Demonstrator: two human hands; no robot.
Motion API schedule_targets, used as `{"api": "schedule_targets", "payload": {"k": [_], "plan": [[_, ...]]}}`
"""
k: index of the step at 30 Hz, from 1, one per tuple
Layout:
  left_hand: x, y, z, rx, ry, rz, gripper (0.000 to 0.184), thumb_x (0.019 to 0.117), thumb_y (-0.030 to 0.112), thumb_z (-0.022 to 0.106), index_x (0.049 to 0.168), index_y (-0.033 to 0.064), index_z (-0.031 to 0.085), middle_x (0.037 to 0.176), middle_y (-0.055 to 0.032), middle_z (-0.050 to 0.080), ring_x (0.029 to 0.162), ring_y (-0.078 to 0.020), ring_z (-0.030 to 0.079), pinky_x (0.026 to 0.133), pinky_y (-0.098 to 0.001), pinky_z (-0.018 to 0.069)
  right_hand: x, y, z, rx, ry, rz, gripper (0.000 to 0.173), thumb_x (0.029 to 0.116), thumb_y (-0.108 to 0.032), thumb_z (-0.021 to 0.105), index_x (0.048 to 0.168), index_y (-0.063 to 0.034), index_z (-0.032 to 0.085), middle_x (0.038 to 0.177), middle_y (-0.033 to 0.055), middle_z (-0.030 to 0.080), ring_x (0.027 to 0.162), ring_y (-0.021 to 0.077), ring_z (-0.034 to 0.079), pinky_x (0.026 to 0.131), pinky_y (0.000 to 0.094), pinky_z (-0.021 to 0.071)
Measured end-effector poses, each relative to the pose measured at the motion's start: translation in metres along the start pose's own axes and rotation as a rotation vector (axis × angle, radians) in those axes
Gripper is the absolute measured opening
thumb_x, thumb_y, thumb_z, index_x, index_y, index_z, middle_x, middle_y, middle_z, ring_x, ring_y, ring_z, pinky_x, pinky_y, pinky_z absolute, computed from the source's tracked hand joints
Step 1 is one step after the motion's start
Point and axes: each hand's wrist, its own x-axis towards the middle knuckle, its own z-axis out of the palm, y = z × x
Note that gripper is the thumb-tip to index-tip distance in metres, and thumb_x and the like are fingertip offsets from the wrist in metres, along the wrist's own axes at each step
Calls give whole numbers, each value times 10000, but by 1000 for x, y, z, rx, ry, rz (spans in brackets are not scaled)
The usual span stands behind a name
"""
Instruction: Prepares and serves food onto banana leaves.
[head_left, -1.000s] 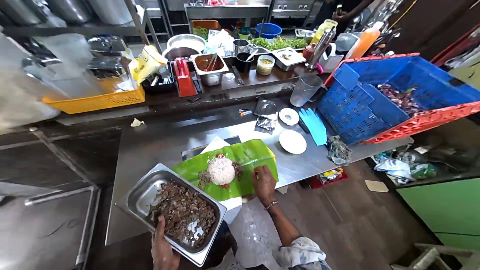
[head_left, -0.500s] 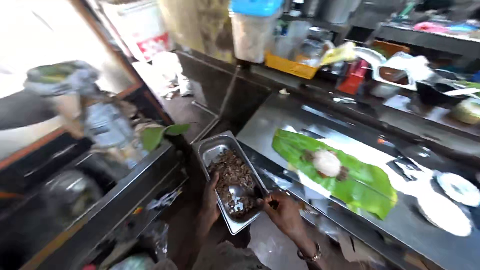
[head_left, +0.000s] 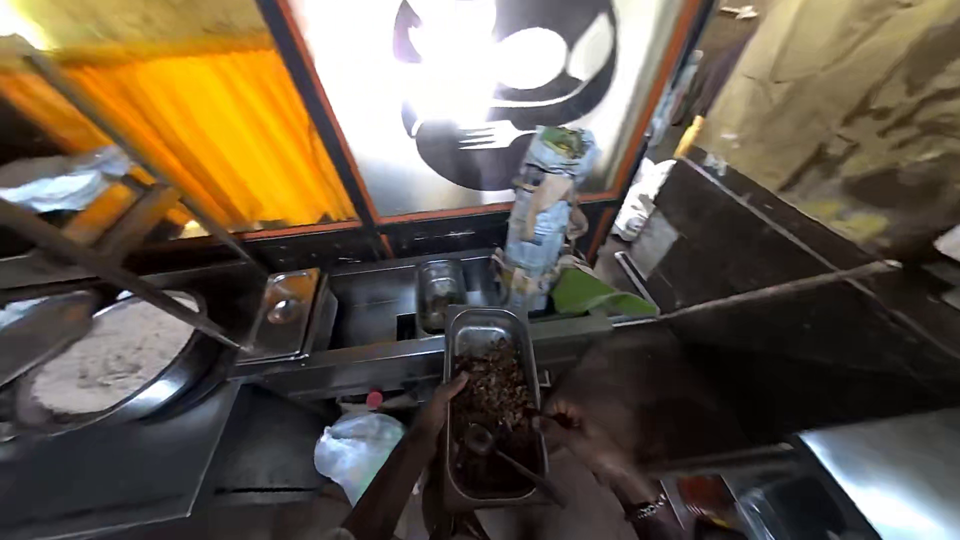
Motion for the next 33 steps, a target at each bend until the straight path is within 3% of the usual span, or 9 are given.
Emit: {"api": "schedule_targets", "payload": {"k": [4, 6, 9, 12, 16, 20, 26, 30, 33], "plan": [[44, 80, -116, -47, 61, 52, 488, 1062, 371, 525, 1451, 77, 508, 1279, -152, 684, 1158, -267, 678, 977, -489, 578, 139, -53, 97, -71, -65, 42, 626, 899, -352, 793, 1391, -105, 493, 1082, 81, 730, 905, 211, 738, 753, 401, 647], [67, 116, -165, -31, 159, 42, 511, 1046, 420, 547, 1439, 95, 527, 1223, -150, 708, 1100, -271, 702, 930, -488, 595, 209, -65, 138, -121, -180, 68, 474, 984, -363, 684, 1334, -69, 561, 1057, 104, 716, 876, 224, 728, 743, 416, 641], [108, 163, -236, 114, 323, 78, 608, 981, 565, 597, 1441, 169, 557, 1238, -109, 708, 1102, -246, 695, 929, -477, 588, 302, -78, 197, -231, -257, -7, 328, 1001, -334, 622, 1171, -56, 653, 956, 94, 693, 791, 198, 686, 714, 409, 602], [134, 200, -302, 396, 521, 192, 699, 976, 591, 596, 1533, 192, 458, 1457, -139, 573, 1277, -317, 588, 1023, -572, 504, 370, -84, 248, -279, -271, -3, 313, 991, -314, 643, 1184, -67, 652, 980, 105, 705, 810, 207, 705, 740, 422, 617], [123, 231, -368, 755, 832, 225, 617, 999, 508, 620, 1448, 91, 547, 1330, -180, 649, 1188, -339, 646, 1023, -586, 504, 446, -58, 293, -406, -250, 68, 355, 979, -330, 652, 1222, -72, 668, 1057, 130, 709, 922, 244, 702, 852, 471, 587], [146, 223, -440, 1029, 934, 56, 542, 1029, 466, 580, 1432, 103, 578, 1321, -182, 660, 1209, -369, 639, 1048, -617, 474, 491, -25, 319, -424, -251, 201, 397, 976, -358, 663, 1247, -67, 660, 1100, 149, 705, 953, 256, 705, 862, 468, 593], [192, 230, -466, 1355, 968, -117, 525, 1037, 393, 575, 1445, 62, 567, 1434, -278, 552, 1328, -471, 528, 1098, -654, 407, 493, -14, 330, -455, -246, 164, 461, 989, -432, 646, 1271, -68, 670, 1159, 147, 707, 1042, 255, 693, 943, 469, 563], [215, 226, -479, 1410, 950, -121, 505, 1046, 359, 536, 1455, 63, 542, 1377, -301, 586, 1277, -506, 558, 1047, -701, 426, 475, -49, 295, -560, -161, 88, 547, 942, -640, 602, 1183, -160, 708, 1041, 65, 743, 969, 225, 717, 903, 515, 583], [217, 241, -469, 1415, 893, -225, 555, 1027, 411, 559, 1433, 33, 547, 1317, -308, 620, 1221, -503, 598, 1002, -705, 454, 456, -70, 242, -528, -33, 72, 458, 954, -586, 633, 1152, -184, 725, 999, 39, 748, 903, 192, 722, 840, 482, 603]]}}
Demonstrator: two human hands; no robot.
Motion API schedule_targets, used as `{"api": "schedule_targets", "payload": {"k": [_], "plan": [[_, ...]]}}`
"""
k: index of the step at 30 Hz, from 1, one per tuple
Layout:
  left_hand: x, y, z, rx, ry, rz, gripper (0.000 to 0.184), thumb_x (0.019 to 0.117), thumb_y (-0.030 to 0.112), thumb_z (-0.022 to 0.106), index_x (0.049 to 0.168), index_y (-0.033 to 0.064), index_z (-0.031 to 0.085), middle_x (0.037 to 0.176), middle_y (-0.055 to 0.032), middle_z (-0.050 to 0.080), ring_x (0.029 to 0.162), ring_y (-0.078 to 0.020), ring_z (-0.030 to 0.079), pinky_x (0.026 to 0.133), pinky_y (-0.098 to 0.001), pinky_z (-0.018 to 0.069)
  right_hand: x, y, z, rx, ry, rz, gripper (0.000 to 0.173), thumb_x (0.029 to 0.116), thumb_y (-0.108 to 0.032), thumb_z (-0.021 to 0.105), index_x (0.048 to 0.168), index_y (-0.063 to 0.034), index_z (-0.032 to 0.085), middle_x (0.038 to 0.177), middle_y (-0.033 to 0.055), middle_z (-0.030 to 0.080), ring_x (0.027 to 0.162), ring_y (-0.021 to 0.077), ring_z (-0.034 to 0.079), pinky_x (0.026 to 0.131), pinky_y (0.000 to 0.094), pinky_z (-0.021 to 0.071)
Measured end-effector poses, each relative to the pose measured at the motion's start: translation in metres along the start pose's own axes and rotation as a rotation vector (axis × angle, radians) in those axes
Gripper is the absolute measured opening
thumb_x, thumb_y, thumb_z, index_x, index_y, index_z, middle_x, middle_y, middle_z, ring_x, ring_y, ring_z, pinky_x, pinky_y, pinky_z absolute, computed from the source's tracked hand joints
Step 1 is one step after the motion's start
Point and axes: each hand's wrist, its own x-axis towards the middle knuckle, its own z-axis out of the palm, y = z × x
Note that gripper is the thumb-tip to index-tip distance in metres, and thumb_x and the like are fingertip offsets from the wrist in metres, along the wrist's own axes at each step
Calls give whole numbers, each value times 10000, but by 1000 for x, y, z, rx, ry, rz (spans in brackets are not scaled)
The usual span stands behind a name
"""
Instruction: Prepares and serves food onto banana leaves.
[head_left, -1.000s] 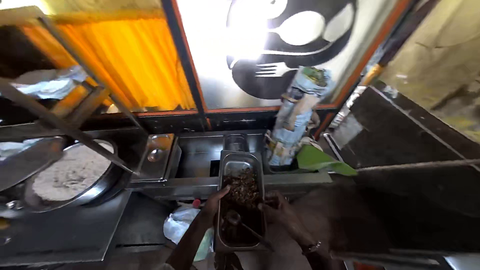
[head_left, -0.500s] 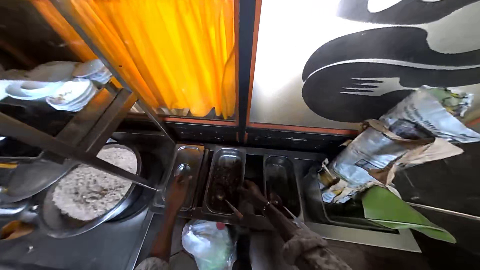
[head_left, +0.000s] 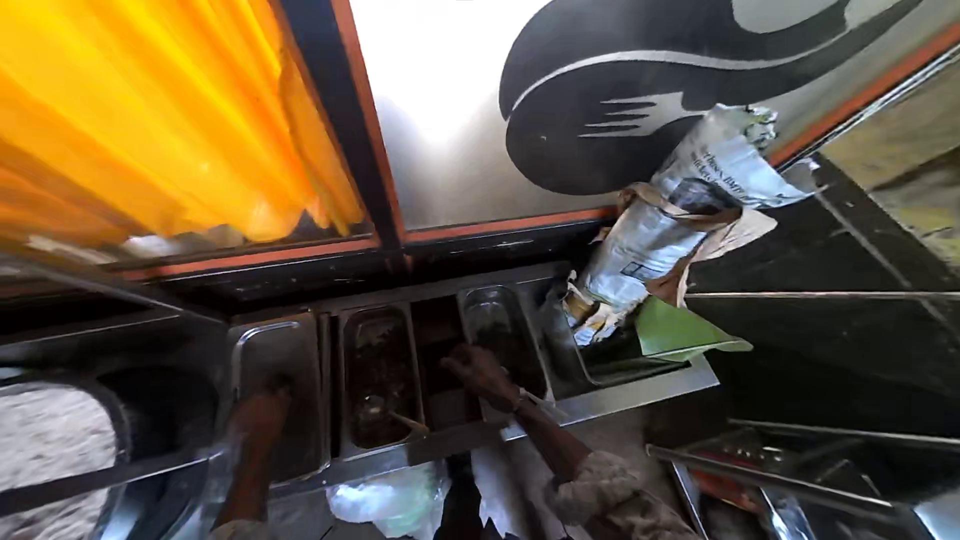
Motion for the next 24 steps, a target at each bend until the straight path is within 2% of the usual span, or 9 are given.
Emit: {"api": "schedule_targets", "payload": {"k": [2, 4, 6, 8, 10, 14, 18, 21, 24], "plan": [[-16, 20, -14, -11, -5, 34, 575, 1025, 434, 580, 1412, 9, 558, 1296, -316, 624, 1205, -507, 602, 997, -704, 450, -14, 10, -32, 25, 103, 8, 380, 986, -496, 638, 1154, -166, 722, 950, 47, 741, 825, 193, 717, 771, 473, 613], [-41, 53, -19, -55, -7, 123, 537, 1018, 452, 568, 1359, 40, 613, 1221, -268, 673, 1150, -460, 641, 984, -680, 477, -24, 26, -54, 18, 169, 48, 359, 1007, -459, 620, 1178, -157, 711, 947, 54, 744, 806, 199, 725, 756, 476, 623], [-66, 93, -7, -126, -75, 215, 526, 1024, 466, 554, 1378, 81, 611, 1267, -219, 670, 1185, -409, 637, 1023, -631, 488, -29, 46, -66, 52, 202, 87, 350, 1008, -447, 624, 1198, -168, 713, 998, 44, 757, 852, 185, 740, 785, 464, 638], [-83, 127, 8, -119, -151, 258, 551, 1033, 470, 535, 1414, 74, 577, 1342, -211, 630, 1227, -392, 615, 1059, -611, 467, -35, 54, -69, 155, 208, 126, 336, 1009, -398, 642, 1210, -137, 707, 1010, 59, 759, 849, 195, 750, 757, 445, 655], [-83, 143, 31, -66, -154, 237, 519, 1030, 450, 515, 1388, 84, 600, 1330, -179, 644, 1187, -372, 638, 1016, -608, 491, -39, 61, -69, 207, 217, 147, 327, 1008, -367, 650, 1219, -122, 700, 1012, 64, 760, 843, 201, 756, 741, 433, 663], [-69, 123, 52, -145, -180, 163, 523, 986, 424, 618, 1398, 102, 599, 1382, -162, 613, 1217, -358, 626, 1021, -591, 511, -52, 76, -74, 193, 231, 120, 356, 992, -424, 652, 1201, -142, 711, 1003, 34, 768, 847, 181, 760, 753, 422, 665], [-48, 77, 28, -194, 122, -4, 565, 977, 485, 616, 1377, 87, 606, 1319, -212, 636, 1209, -405, 618, 1009, -628, 499, -69, 86, -90, 181, 280, 79, 322, 998, -402, 642, 1178, -147, 722, 975, 14, 768, 823, 169, 753, 716, 412, 660], [-18, 36, 21, -75, 146, -180, 622, 1013, 439, 564, 1479, 33, 496, 1488, -290, 487, 1377, -477, 466, 1095, -664, 390, -78, 97, -101, 165, 313, 69, 334, 988, -397, 656, 1179, -130, 717, 962, 27, 767, 799, 175, 751, 707, 417, 656], [-9, 20, 9, -77, 68, -187, 564, 1034, 357, 551, 1512, 74, 454, 1384, -296, 580, 1264, -491, 574, 1020, -666, 468, -79, 97, -107, 42, 310, 72, 323, 986, -387, 660, 1177, -134, 720, 976, 27, 762, 822, 172, 741, 758, 432, 638]]}}
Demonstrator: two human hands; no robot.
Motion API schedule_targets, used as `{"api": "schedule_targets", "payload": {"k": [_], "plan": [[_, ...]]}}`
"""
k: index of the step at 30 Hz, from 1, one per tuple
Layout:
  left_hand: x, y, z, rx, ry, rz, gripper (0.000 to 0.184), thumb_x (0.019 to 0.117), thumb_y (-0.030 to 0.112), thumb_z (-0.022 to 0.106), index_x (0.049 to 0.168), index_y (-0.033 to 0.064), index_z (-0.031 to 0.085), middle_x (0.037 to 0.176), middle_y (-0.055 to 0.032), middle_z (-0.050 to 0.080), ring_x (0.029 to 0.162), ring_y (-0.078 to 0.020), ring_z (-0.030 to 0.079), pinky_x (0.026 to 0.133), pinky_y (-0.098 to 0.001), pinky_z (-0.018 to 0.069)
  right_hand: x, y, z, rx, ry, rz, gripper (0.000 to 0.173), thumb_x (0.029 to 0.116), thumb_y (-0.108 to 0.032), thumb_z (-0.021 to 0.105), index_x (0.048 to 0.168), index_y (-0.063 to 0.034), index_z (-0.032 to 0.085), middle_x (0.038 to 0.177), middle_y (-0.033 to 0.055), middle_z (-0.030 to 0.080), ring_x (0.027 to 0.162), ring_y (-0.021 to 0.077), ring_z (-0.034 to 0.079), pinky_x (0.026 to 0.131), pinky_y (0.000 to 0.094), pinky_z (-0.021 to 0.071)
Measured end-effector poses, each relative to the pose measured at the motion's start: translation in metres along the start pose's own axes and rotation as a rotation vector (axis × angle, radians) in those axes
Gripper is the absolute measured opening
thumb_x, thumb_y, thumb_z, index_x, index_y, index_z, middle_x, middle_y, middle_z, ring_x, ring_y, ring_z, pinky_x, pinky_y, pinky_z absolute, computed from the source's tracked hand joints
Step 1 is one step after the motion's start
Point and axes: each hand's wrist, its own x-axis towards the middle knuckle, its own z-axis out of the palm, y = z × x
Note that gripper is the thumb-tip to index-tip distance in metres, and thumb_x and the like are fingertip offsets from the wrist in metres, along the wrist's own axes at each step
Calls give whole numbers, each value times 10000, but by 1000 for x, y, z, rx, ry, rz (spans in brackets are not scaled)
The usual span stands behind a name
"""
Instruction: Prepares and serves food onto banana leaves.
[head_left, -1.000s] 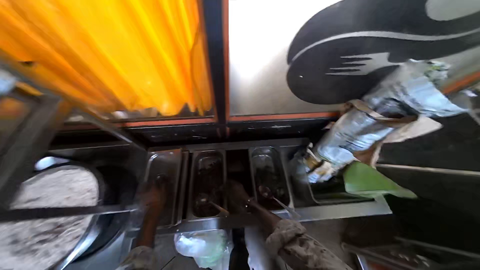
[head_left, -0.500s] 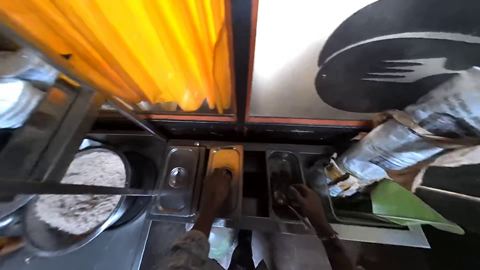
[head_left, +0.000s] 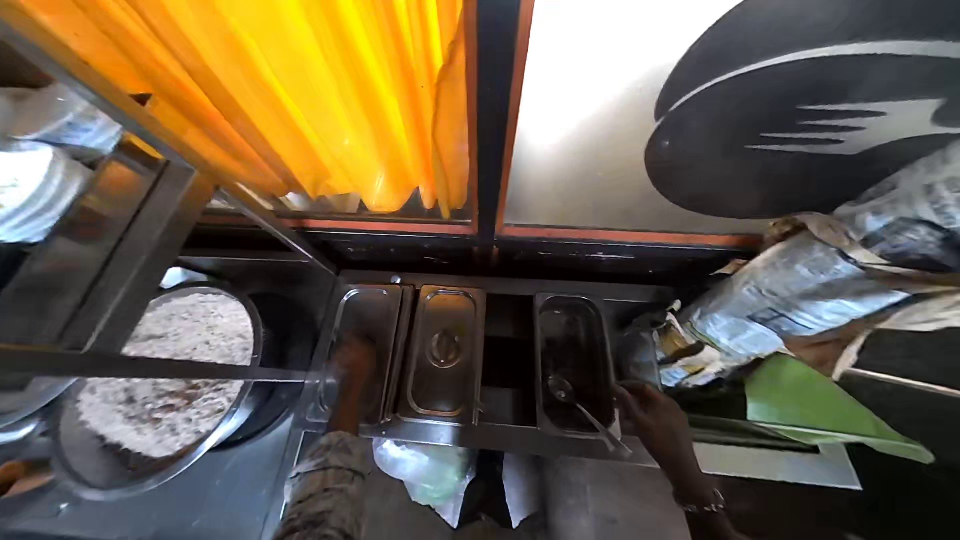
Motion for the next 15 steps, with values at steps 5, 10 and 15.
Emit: {"api": "schedule_targets", "payload": {"k": [5, 10, 15], "plan": [[-31, 47, -16, -79, -65, 270, 548, 1031, 300, 559, 1503, 47, 445, 1306, -308, 619, 1187, -522, 603, 977, -736, 441, -14, -6, -16, -148, 2, 49, 307, 999, -396, 653, 1182, -159, 722, 1015, 15, 759, 876, 154, 731, 819, 434, 621], [-143, 167, 7, -247, -276, 612, 593, 998, 329, 631, 1501, 90, 429, 1194, -216, 684, 1063, -386, 689, 929, -611, 550, -38, 0, -35, -60, 66, 63, 294, 986, -398, 667, 1159, -169, 731, 992, -8, 758, 849, 123, 730, 794, 383, 630], [-254, 245, 46, -203, -356, 885, 515, 1008, 382, 576, 1365, 12, 605, 1169, -255, 708, 1046, -426, 699, 904, -631, 545, -103, 10, -77, -77, 195, 67, 305, 989, -401, 656, 1152, -161, 751, 1074, -10, 747, 959, 84, 713, 902, 312, 606]]}}
